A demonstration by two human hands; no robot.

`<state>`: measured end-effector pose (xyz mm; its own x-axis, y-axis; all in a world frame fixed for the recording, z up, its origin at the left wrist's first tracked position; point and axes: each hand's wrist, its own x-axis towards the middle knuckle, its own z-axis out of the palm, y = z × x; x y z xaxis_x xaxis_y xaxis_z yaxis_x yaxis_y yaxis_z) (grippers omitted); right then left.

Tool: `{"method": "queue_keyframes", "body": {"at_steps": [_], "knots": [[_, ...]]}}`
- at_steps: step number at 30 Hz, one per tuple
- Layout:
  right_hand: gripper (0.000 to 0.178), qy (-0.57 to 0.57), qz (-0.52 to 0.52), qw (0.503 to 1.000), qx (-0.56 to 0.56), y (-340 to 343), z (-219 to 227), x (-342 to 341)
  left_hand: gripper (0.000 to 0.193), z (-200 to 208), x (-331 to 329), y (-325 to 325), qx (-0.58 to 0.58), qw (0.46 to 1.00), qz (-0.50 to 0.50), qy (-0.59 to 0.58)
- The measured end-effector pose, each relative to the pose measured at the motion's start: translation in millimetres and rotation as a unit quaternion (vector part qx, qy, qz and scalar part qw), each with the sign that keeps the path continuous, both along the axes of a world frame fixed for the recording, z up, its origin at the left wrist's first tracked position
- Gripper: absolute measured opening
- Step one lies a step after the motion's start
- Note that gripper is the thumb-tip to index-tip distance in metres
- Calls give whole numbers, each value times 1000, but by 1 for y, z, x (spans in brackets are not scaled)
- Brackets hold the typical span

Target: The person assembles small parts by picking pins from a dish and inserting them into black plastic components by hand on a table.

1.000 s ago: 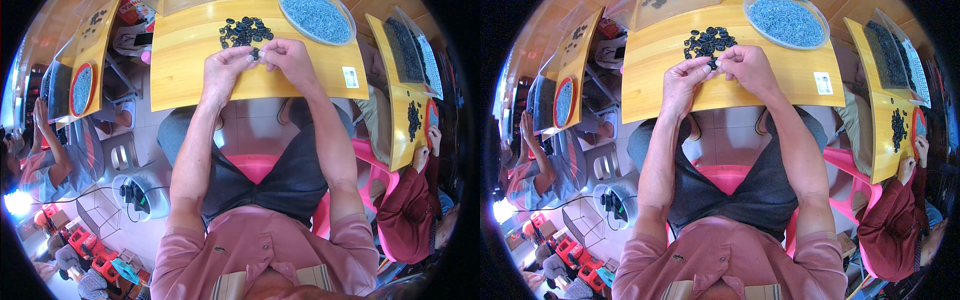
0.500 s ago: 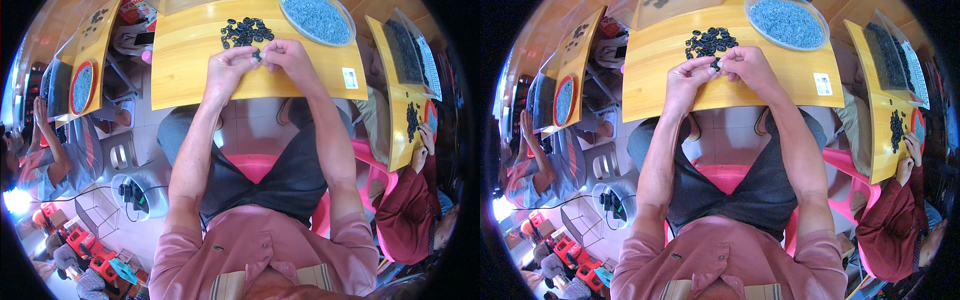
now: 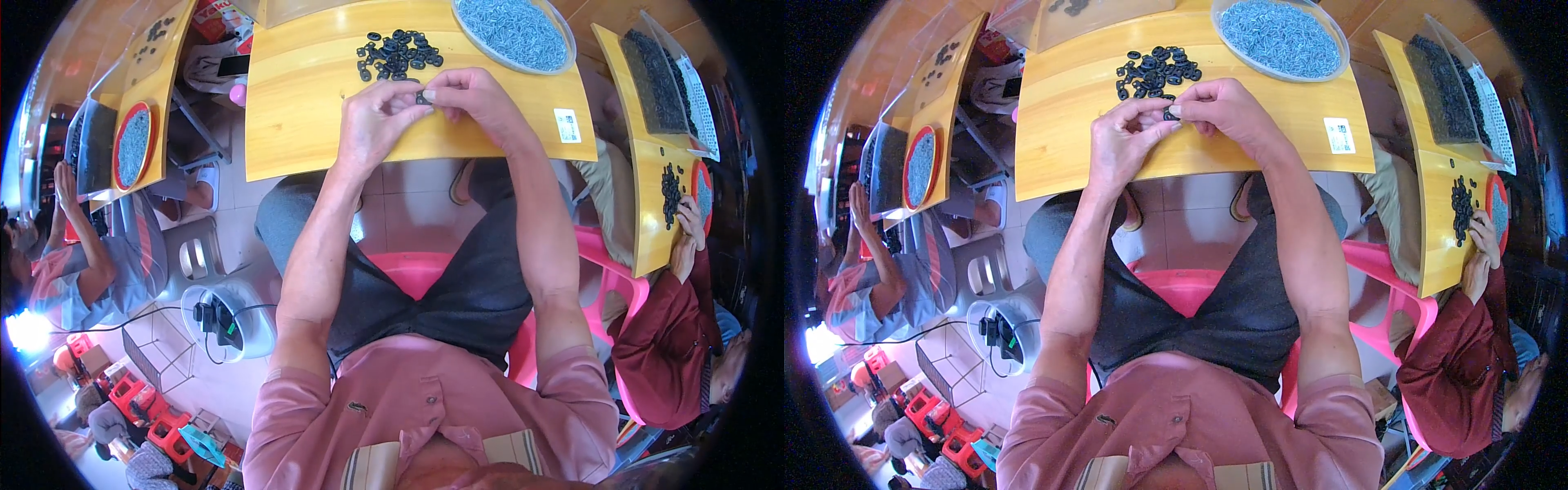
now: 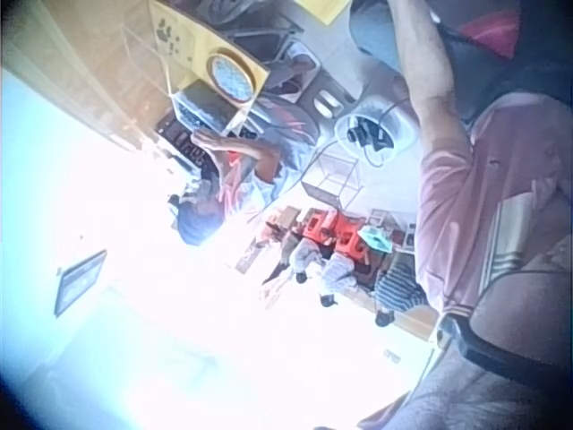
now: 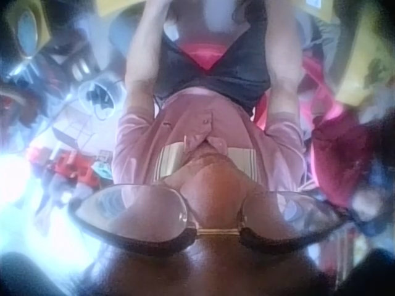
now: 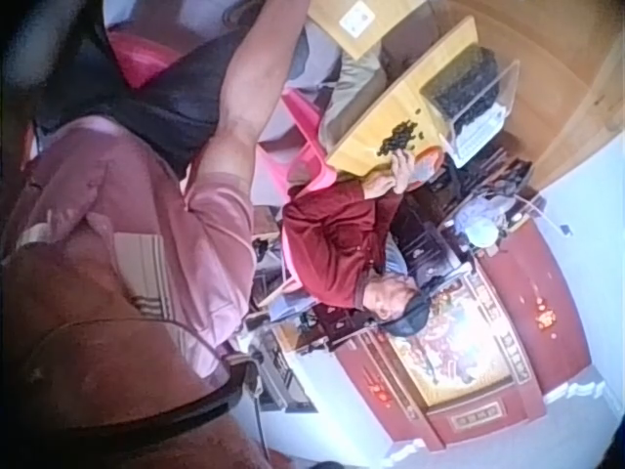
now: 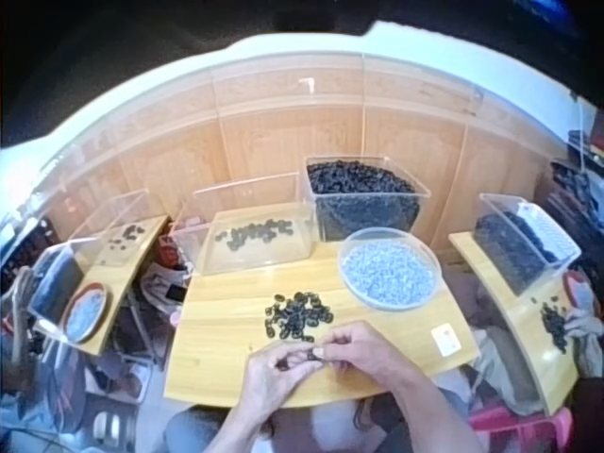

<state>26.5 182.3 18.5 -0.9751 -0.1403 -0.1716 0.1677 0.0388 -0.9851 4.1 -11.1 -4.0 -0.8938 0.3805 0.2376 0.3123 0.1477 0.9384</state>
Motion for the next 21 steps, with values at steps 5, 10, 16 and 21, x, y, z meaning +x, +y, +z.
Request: {"method": "queue_keyframes", "body": {"at_steps": [5, 10, 16, 21], "knots": [[20, -2, -10, 1000, 10, -2, 3, 3, 31, 6, 2, 4, -21, 998, 2, 59], [18, -14, -12, 1000, 17, -4, 0, 2, 32, 7, 3, 3, -65, 990, 12, 122], [19, -11, -6, 1000, 13, -7, 4, 2, 29, 5, 2, 2, -75, 985, 43, 150], [18, -15, 2, 999, 44, -6, 2, 0, 28, 9, 4, 0, -83, 983, 33, 163]]}}
